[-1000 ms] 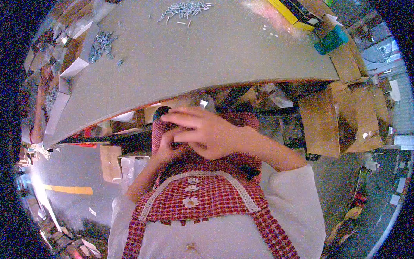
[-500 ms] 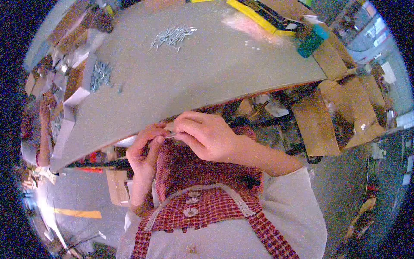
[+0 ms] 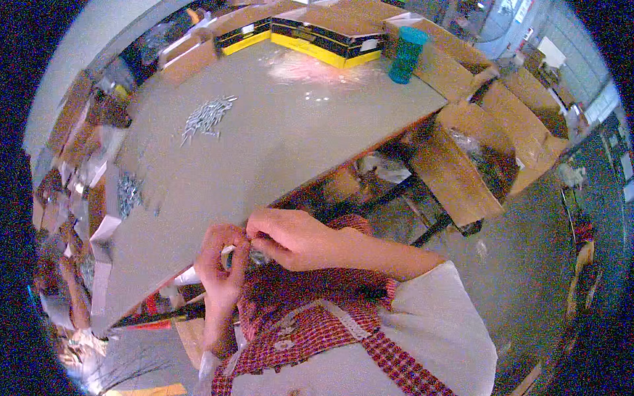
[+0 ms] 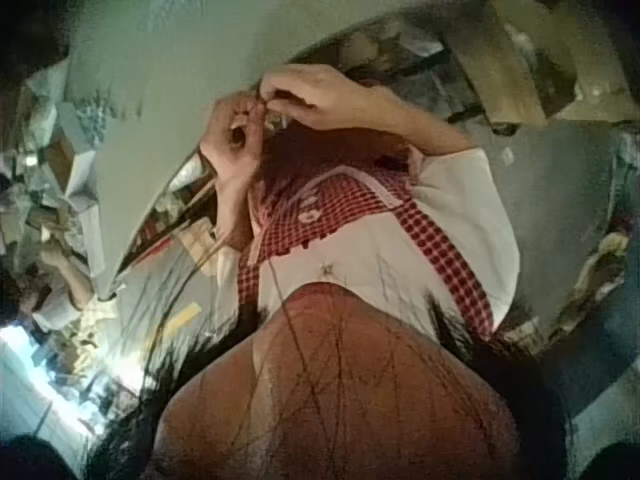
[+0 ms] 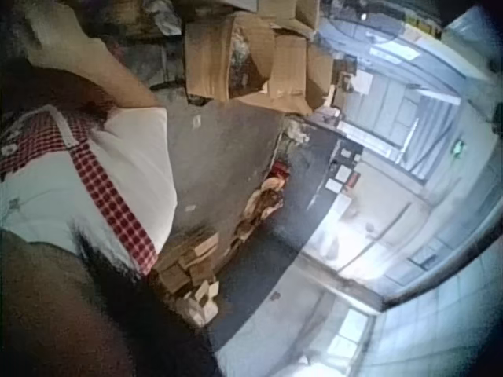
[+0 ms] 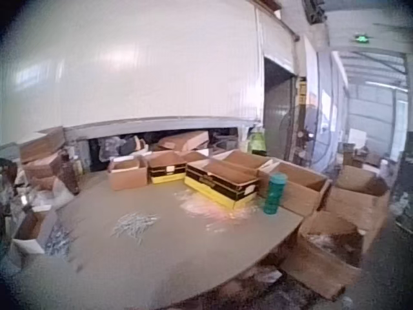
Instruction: Packing small screws or bolts into clear plastic bags at a workstation.
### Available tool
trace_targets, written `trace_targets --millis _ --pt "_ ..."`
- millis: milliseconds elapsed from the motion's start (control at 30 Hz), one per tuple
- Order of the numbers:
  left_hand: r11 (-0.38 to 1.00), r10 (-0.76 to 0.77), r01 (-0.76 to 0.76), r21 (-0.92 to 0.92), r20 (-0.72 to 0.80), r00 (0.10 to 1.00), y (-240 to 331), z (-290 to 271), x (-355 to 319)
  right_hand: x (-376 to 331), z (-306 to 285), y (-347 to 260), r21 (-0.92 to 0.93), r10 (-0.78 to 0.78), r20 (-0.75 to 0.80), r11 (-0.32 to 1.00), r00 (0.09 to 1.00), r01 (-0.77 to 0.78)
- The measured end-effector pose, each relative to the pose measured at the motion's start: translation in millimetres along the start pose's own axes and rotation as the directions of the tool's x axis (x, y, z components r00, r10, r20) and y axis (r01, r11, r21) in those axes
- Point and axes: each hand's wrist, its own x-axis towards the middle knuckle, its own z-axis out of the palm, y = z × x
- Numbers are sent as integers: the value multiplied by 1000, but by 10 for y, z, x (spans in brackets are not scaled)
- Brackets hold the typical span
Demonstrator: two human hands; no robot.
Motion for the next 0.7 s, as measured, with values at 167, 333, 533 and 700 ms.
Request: trace_targets --millis 167,333,533,700 --pt "999 35 -33 -28 54 998 -10 140 168 -178 -263 40 -41 -36 -50 999 998 33" --pt "982 -82 99 -158 111 990 -158 414 369 -471 -558 314 72 53 -234 997 971 -38" --pt "934 -276 257 -250 -46 960 -799 284 438 -1051 -1458 449 360 330 -862 933 386 6" --pt "948 -307 297 -117 -78 949 -839 325 400 -729 -1482 832 89 225 -771 964 596 -249"
